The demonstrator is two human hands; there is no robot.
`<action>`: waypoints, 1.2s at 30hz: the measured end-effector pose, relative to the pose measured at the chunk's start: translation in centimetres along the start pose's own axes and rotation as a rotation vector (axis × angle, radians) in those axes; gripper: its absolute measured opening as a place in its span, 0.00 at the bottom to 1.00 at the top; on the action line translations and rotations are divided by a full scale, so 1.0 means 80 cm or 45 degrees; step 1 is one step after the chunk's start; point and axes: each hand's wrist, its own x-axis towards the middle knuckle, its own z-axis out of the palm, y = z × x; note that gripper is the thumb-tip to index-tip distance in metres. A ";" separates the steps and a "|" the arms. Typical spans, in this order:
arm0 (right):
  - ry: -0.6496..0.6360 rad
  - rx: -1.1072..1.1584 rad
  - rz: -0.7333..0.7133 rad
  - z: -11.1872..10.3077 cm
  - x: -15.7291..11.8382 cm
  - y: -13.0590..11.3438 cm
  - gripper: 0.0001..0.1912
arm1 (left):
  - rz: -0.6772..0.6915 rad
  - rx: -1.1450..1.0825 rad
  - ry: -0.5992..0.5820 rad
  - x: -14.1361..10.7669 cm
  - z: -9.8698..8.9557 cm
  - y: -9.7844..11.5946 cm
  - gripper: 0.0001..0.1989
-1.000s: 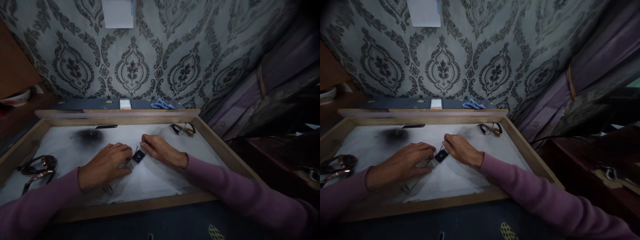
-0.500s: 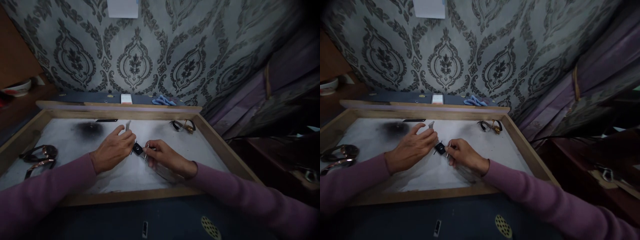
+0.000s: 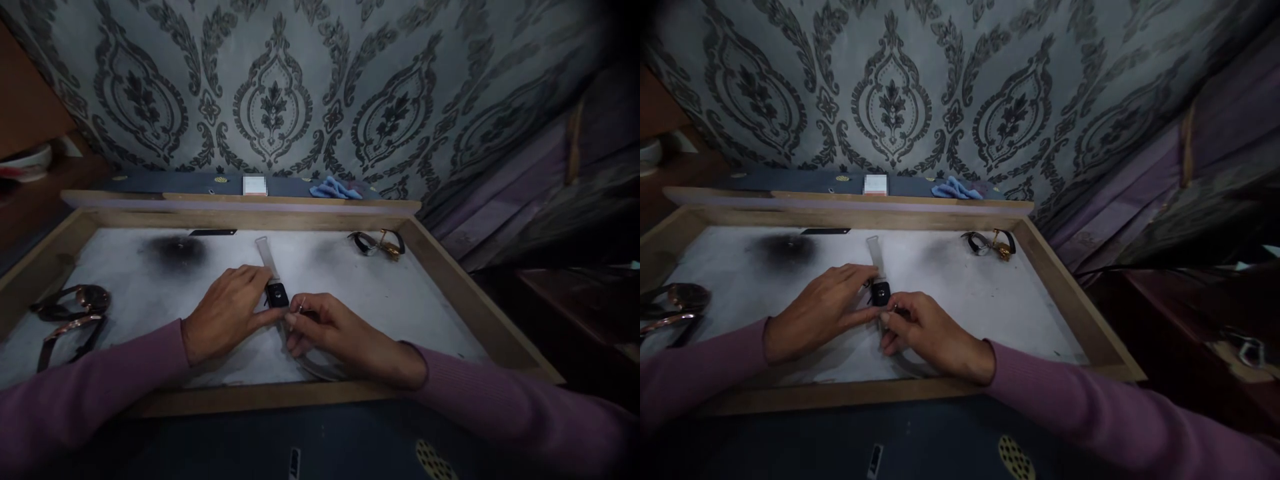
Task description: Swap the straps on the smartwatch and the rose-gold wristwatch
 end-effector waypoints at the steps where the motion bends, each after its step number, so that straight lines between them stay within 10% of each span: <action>1: -0.003 -0.009 0.002 -0.001 -0.002 -0.001 0.16 | -0.002 0.001 -0.001 0.000 0.000 0.001 0.17; 36: -0.130 -0.243 0.031 -0.017 -0.024 -0.021 0.19 | -0.105 0.029 -0.035 0.008 0.009 0.004 0.24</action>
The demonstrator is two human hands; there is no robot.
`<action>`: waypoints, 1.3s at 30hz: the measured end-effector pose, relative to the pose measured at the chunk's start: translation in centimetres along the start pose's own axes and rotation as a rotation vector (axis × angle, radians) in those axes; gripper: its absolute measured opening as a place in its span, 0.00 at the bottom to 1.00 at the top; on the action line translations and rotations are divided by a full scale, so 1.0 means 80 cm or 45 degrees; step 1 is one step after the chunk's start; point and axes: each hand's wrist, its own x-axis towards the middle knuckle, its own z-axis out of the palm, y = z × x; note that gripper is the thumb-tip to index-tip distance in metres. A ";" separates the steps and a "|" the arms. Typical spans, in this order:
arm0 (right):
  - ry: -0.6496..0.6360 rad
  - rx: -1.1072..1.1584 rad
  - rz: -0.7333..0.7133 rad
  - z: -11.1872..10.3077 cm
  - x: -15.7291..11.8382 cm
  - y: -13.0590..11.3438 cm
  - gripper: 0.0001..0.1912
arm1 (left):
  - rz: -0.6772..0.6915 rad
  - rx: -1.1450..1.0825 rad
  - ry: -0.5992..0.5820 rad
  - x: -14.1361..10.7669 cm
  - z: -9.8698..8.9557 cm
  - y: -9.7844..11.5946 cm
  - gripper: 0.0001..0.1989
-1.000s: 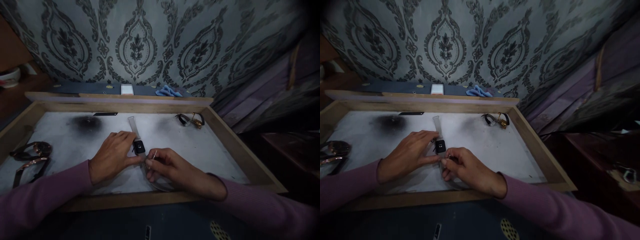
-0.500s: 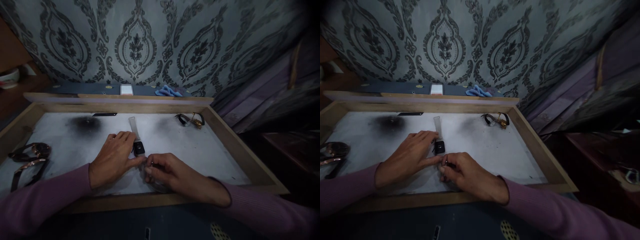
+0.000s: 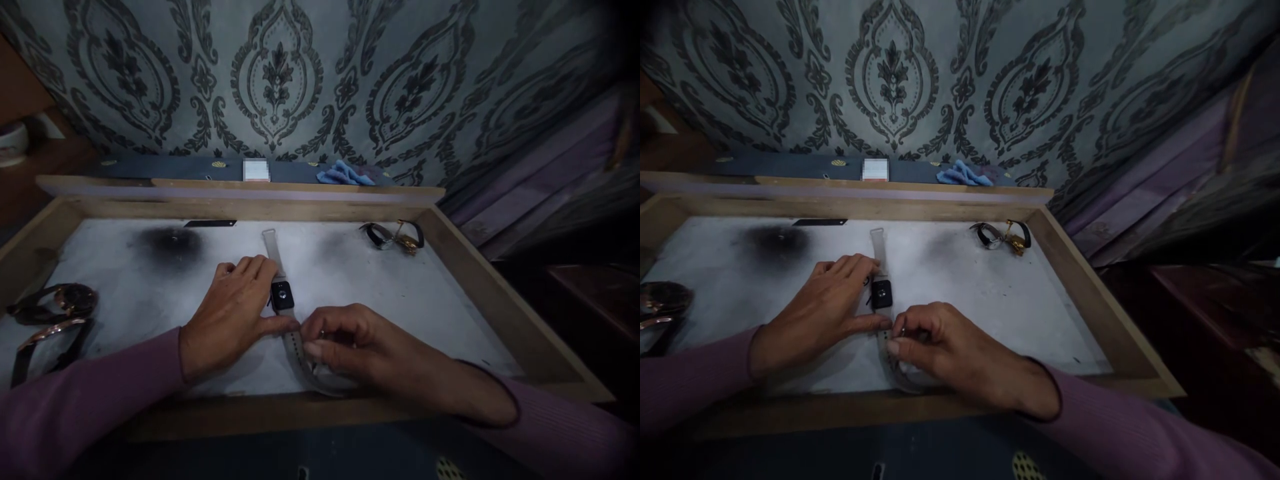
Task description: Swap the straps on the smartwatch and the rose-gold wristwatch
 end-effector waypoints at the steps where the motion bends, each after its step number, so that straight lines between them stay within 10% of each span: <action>1: 0.062 -0.039 -0.021 -0.002 0.000 -0.001 0.19 | 0.009 0.009 0.002 0.000 0.001 -0.001 0.24; 11: 0.315 0.143 -0.167 -0.010 0.029 0.011 0.16 | 0.085 0.094 0.025 0.003 0.007 -0.008 0.24; 39: 0.316 -0.097 -0.326 -0.007 0.044 0.028 0.13 | 0.138 0.150 -0.006 0.008 0.002 -0.006 0.23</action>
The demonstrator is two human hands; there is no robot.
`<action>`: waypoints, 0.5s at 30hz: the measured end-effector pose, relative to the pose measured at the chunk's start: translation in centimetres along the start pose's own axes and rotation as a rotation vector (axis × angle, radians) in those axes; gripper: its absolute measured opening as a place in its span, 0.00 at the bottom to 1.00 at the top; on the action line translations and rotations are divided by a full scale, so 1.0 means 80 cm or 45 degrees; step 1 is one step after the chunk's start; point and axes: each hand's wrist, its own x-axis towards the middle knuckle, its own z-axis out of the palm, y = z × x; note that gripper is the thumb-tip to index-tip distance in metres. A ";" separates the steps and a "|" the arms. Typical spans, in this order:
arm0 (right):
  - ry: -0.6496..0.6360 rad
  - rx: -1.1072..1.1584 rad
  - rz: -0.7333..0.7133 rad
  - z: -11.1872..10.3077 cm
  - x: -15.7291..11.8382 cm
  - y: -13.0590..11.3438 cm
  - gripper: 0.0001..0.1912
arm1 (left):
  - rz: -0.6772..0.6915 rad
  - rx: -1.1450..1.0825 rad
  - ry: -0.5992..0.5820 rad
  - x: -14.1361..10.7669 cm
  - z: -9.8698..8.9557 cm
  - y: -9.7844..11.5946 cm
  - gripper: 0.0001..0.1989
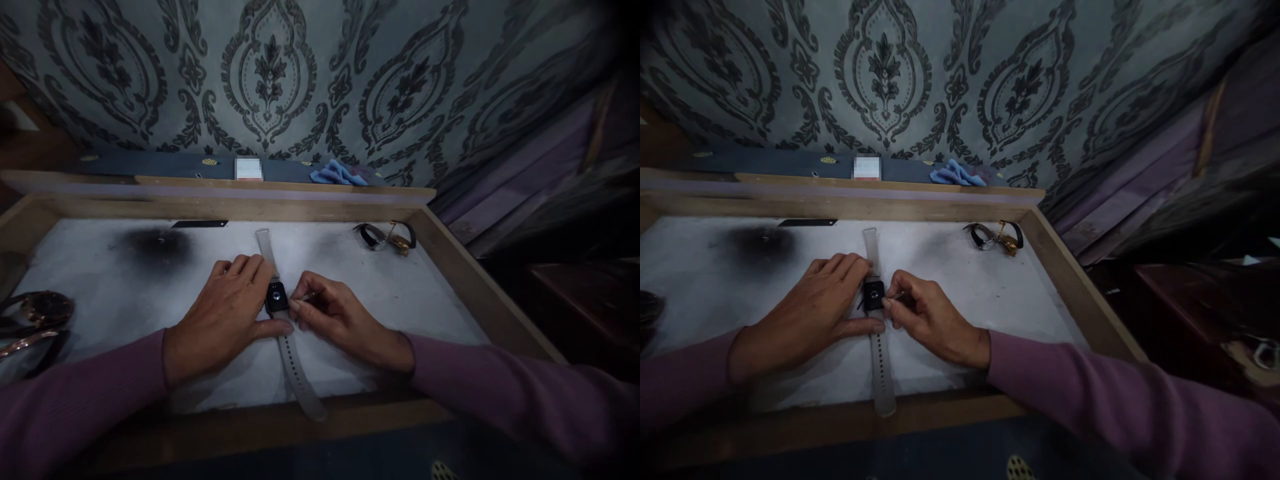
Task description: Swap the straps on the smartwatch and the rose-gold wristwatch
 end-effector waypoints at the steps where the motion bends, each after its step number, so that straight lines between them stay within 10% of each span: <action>1: 0.001 -0.019 -0.019 0.000 0.000 -0.001 0.13 | -0.001 0.001 -0.001 0.000 0.000 0.000 0.22; 15: 0.000 -0.591 -0.363 -0.002 0.003 0.002 0.08 | 0.012 -0.021 0.025 0.000 0.001 -0.001 0.20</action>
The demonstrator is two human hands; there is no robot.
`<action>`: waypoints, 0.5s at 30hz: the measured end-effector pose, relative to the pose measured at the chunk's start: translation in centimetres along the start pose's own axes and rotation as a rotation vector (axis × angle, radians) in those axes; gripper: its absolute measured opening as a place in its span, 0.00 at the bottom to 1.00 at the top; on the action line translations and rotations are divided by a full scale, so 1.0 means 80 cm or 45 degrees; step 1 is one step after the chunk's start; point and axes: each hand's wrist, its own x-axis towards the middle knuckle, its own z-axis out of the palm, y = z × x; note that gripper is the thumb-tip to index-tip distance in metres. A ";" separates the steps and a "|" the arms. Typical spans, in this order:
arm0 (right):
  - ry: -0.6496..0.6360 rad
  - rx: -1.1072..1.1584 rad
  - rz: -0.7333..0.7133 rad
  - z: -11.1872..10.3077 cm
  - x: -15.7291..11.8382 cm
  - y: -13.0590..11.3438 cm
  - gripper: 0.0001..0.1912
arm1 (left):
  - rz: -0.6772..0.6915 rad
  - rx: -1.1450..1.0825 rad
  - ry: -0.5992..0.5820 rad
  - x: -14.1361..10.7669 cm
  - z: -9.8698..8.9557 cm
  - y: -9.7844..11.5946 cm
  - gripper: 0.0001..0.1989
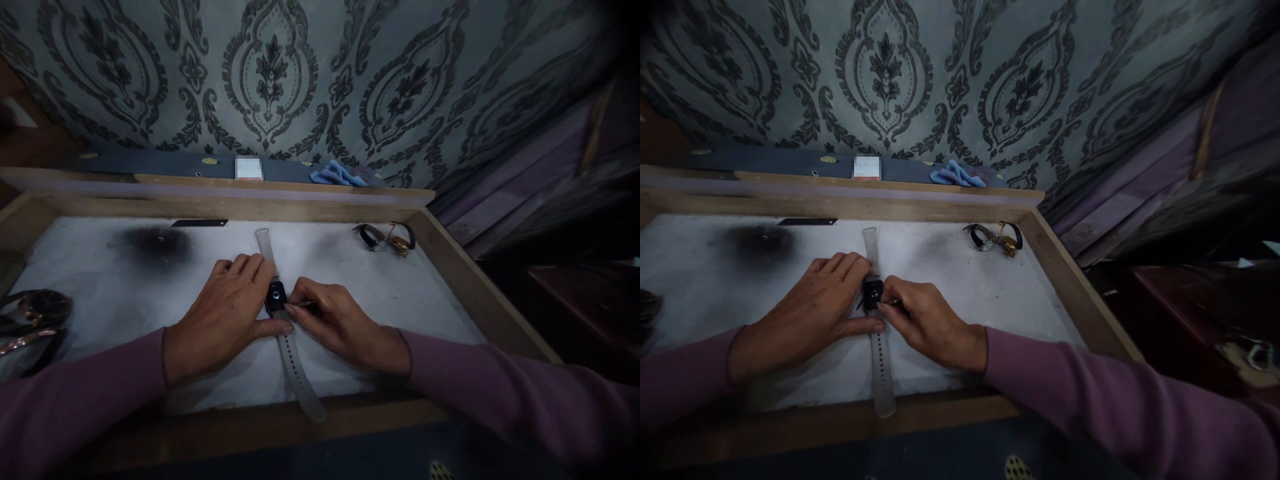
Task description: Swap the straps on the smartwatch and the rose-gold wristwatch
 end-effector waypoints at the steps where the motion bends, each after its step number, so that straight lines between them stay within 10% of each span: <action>1: 0.000 -0.028 -0.028 0.000 0.000 0.000 0.08 | 0.001 0.001 0.002 0.000 0.000 0.000 0.19; 15: 0.005 -0.086 -0.059 -0.001 0.005 -0.001 0.08 | 0.005 0.014 0.018 0.000 0.002 -0.001 0.20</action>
